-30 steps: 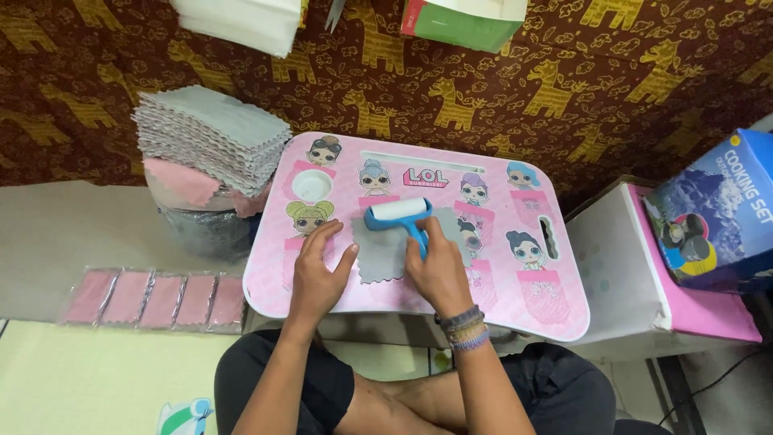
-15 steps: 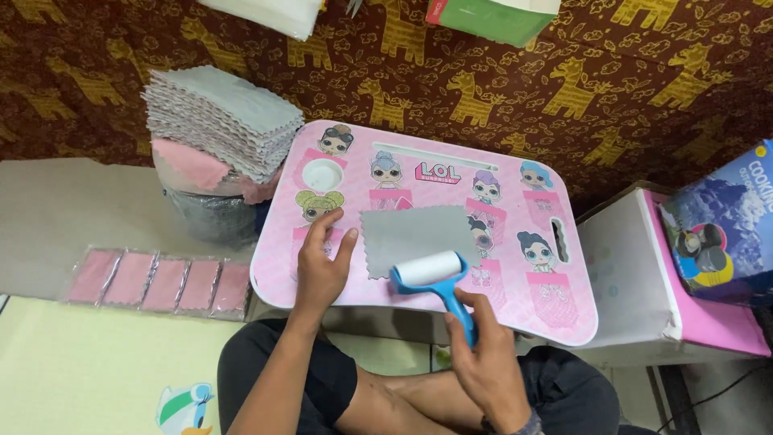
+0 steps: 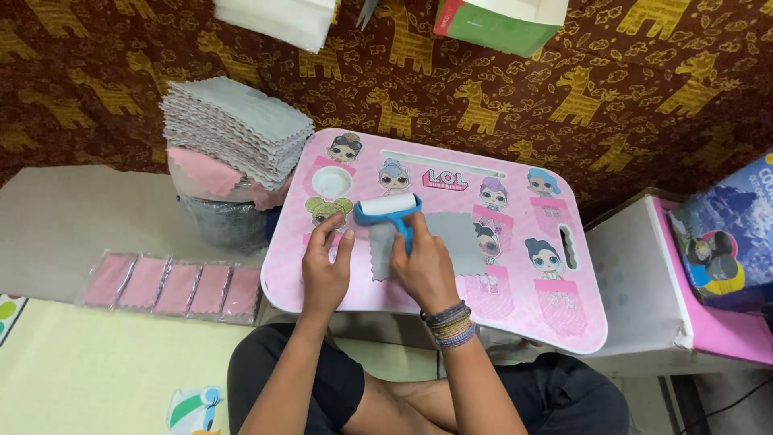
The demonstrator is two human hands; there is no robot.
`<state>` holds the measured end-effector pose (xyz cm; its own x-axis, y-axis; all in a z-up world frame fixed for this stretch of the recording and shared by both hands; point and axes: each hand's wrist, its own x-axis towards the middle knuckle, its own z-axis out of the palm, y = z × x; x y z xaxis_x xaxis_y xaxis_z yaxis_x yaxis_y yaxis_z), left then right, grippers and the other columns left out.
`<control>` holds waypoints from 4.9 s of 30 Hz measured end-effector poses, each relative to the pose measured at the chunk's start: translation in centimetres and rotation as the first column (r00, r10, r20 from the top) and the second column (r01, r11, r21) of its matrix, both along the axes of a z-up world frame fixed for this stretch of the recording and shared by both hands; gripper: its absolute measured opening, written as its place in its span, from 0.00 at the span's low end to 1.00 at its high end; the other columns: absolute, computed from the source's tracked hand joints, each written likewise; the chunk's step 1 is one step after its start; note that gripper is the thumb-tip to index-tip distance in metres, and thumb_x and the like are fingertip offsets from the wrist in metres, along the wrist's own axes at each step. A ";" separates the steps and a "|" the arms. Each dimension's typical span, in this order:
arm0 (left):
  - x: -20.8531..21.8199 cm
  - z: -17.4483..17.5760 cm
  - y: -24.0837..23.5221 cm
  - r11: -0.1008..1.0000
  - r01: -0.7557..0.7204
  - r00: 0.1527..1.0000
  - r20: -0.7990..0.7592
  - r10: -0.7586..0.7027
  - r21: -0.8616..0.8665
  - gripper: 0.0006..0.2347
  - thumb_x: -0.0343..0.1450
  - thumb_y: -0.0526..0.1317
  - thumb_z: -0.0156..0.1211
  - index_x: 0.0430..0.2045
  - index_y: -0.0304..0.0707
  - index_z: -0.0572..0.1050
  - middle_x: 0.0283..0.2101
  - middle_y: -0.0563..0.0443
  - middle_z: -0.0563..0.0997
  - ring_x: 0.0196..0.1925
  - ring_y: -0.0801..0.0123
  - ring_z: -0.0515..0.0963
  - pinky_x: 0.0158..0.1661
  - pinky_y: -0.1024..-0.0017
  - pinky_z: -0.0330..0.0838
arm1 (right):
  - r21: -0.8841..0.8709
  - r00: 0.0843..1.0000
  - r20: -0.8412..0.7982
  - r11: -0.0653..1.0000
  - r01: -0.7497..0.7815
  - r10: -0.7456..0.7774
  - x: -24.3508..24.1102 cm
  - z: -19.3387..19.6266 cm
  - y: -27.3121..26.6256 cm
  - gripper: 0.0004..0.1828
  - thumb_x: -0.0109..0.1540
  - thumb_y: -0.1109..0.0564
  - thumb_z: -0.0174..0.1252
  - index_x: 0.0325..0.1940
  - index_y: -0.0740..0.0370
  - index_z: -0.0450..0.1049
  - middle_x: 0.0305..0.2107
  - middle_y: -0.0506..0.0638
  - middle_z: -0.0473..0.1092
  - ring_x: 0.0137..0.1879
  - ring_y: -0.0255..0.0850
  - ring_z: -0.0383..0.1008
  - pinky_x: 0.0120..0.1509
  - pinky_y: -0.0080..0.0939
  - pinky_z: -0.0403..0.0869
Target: The person folds a small pink cloth, uses a lint roller to clean it, and then places it into a clear plastic bag. This process is repeated for multiple cloths.
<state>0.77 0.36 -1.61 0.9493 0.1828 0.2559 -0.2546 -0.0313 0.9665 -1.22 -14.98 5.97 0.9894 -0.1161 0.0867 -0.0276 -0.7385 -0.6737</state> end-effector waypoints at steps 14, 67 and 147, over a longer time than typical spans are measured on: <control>-0.5 0.2 -0.1 0.999 0.011 0.999 -0.038 -0.010 0.031 0.19 0.73 0.44 0.57 0.56 0.35 0.72 0.62 0.43 0.76 0.68 0.59 0.73 0.66 0.66 0.66 | 0.154 0.981 -0.139 0.976 0.157 -0.135 -13.8 -0.3 -6.0 0.15 0.61 0.48 0.59 0.52 0.44 0.77 0.26 0.43 0.75 0.31 0.34 0.70 0.43 0.32 0.71; 0.0 -0.1 -0.9 0.885 -0.029 0.995 0.097 -0.019 0.464 0.15 0.72 0.43 0.59 0.50 0.36 0.77 0.57 0.45 0.78 0.65 0.55 0.73 0.64 0.59 0.65 | 0.273 0.910 0.335 0.899 -0.343 0.245 9.6 1.2 -14.0 0.13 0.66 0.56 0.48 0.50 0.60 0.75 0.43 0.53 0.80 0.49 0.46 0.81 0.54 0.49 0.79; -0.8 0.7 -9.4 0.777 0.127 0.985 0.017 -0.174 0.617 0.12 0.69 0.37 0.65 0.43 0.32 0.81 0.42 0.44 0.82 0.40 0.54 0.84 0.54 0.54 0.70 | 0.304 0.986 0.150 0.952 0.028 -0.078 -0.6 -5.1 -15.2 0.14 0.57 0.62 0.64 0.46 0.62 0.83 0.33 0.57 0.75 0.33 0.44 0.75 0.36 0.41 0.74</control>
